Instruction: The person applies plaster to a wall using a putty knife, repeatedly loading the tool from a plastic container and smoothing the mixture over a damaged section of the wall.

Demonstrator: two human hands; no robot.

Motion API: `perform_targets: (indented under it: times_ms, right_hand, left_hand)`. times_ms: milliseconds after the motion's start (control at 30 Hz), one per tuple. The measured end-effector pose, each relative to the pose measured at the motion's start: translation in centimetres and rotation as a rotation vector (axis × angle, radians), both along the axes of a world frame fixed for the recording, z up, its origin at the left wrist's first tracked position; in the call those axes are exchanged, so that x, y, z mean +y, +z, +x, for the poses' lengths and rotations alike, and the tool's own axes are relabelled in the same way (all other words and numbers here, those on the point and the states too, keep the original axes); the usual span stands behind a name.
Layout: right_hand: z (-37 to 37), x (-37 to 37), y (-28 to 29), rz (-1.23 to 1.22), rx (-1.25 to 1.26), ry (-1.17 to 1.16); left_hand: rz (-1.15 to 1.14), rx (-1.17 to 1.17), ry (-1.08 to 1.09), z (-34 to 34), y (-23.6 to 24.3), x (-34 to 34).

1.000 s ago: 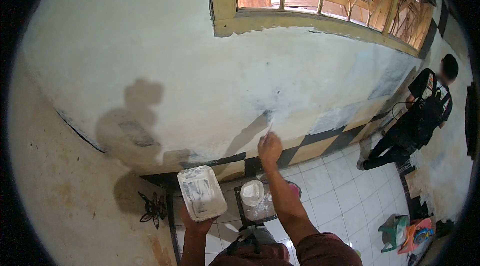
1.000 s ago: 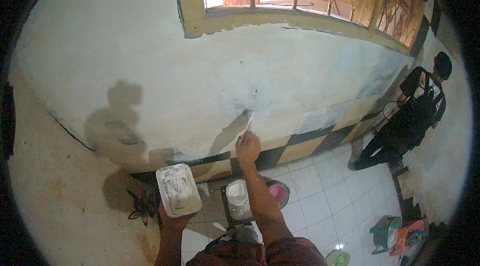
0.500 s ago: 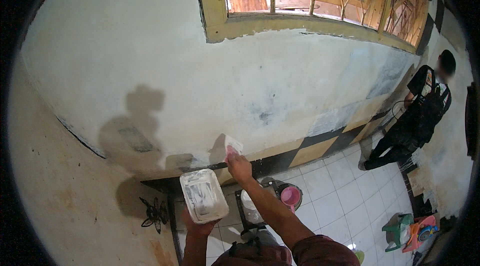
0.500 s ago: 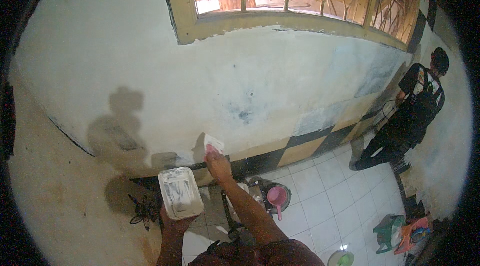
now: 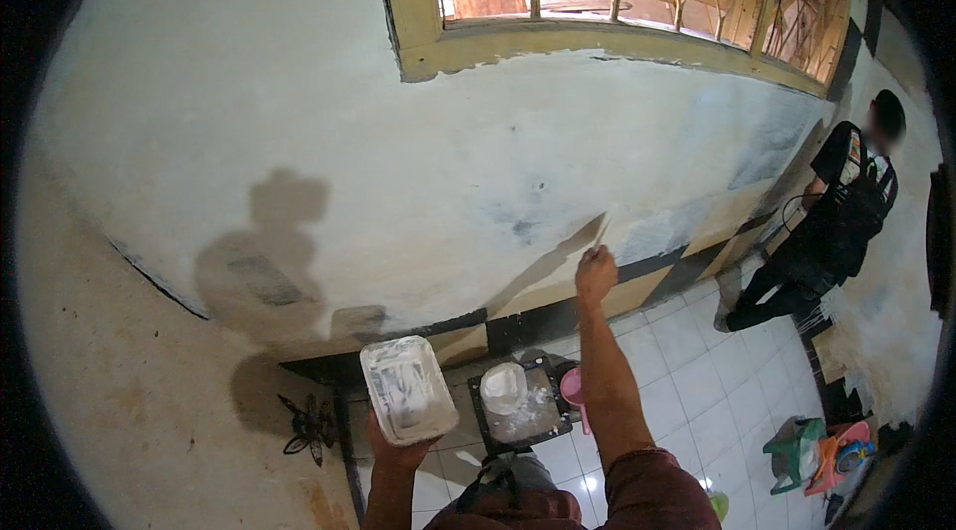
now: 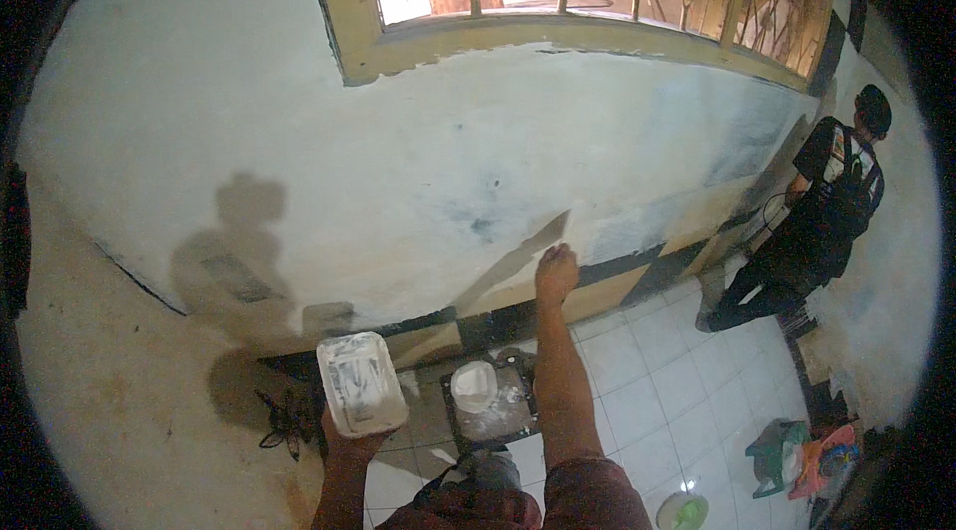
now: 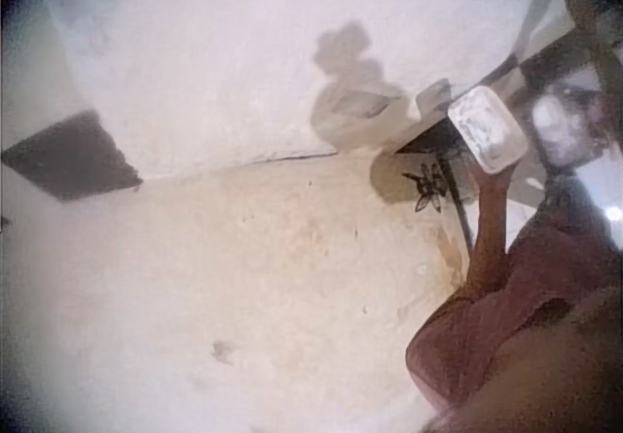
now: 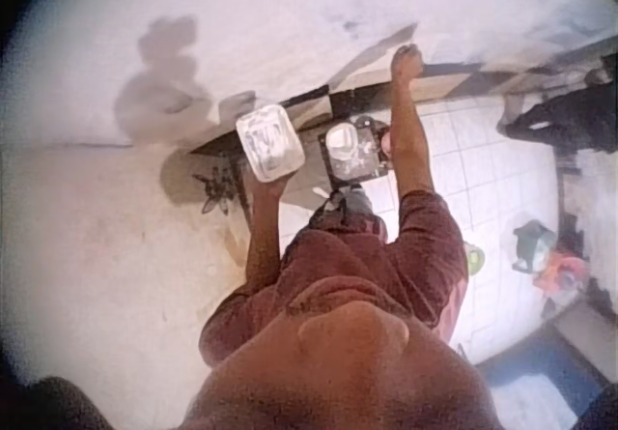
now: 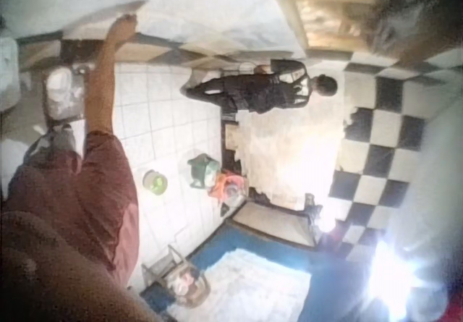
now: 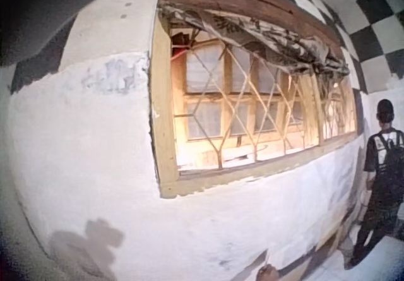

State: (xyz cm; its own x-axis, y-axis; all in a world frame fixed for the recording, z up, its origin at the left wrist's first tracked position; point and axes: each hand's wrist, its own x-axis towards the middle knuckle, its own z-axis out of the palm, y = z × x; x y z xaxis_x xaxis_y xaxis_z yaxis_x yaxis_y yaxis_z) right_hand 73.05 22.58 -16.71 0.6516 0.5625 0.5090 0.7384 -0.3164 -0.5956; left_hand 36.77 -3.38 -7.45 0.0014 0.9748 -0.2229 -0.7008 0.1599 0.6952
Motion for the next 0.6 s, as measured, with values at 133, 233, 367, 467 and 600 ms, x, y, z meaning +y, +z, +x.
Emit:
perform_targets:
  times_ms: [133,233,367,467,600]
  right_hand:
    - [2.5,1.7,2.9,0.008,0.009,-0.078]
    - [1.3,2.5,3.5,0.177,-0.003,0.065]
    - [-3.9,3.4,-0.5,0.207,-0.180,0.330]
    - [-14.6,-2.8,-0.8,-0.034,-0.043,0.587]
    - [-18.3,-13.4,-2.3,0.129,0.045,0.699]
  left_hand:
    - [0.015,0.077,0.019,-1.0,-0.7,-0.4]
    - [0.075,0.252,0.004,-1.5,-1.6,-0.3]
    - [0.025,0.191,-0.016,1.9,1.7,0.6]
    - [0.016,0.298,0.029,1.6,2.8,0.3]
    - [-0.049,-0.325,-0.082,1.3,3.3,1.1]
